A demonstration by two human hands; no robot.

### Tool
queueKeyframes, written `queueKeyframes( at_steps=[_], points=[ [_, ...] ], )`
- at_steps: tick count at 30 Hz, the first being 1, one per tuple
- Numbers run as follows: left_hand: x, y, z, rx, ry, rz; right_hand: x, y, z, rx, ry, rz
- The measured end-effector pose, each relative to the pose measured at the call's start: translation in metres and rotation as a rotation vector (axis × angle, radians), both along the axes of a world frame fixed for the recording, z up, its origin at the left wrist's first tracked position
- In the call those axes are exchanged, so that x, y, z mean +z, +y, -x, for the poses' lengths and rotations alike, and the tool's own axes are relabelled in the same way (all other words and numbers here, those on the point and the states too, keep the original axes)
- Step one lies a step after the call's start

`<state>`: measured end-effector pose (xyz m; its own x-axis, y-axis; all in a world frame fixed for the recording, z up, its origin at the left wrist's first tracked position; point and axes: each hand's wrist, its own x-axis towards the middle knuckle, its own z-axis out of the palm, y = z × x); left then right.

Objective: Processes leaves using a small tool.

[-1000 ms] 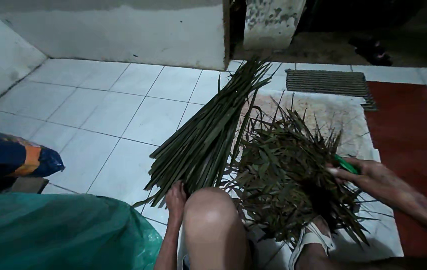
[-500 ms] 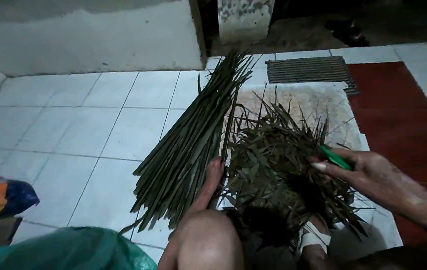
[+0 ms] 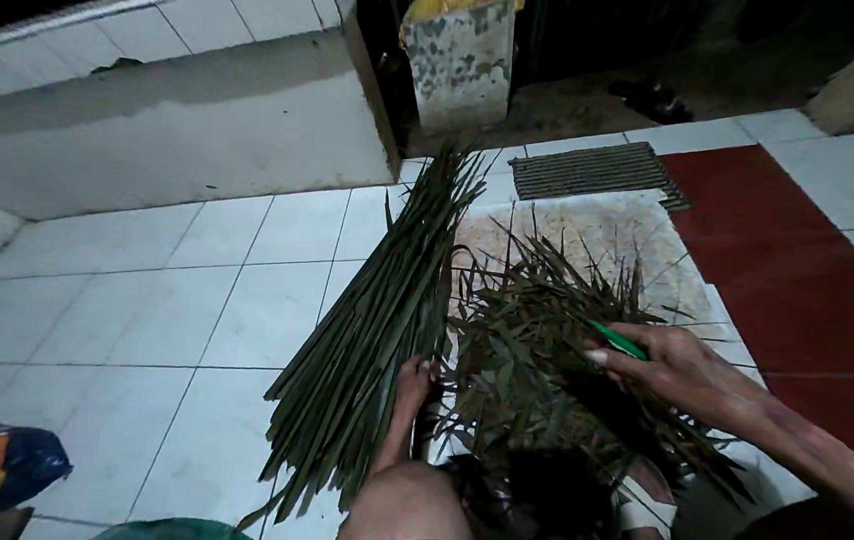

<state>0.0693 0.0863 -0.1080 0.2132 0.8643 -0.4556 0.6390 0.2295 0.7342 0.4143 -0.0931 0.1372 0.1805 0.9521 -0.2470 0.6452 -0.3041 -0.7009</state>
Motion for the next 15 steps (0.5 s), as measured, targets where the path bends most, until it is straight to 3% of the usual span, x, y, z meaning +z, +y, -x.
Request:
queueKeyframes(
  at_steps=[7,10,15],
  points=[
    [0.145,-0.054,0.080,0.099,-0.327,0.083,0.005,0.021,0.010,-0.045,0.120,-0.070],
    [0.174,-0.059,0.112,0.057,-0.365,0.026,0.009,0.033,0.013,-0.096,0.147,-0.118],
    [0.237,-0.071,0.126,0.064,-0.344,0.063,0.008,0.047,0.022,-0.124,0.179,-0.176]
  ],
)
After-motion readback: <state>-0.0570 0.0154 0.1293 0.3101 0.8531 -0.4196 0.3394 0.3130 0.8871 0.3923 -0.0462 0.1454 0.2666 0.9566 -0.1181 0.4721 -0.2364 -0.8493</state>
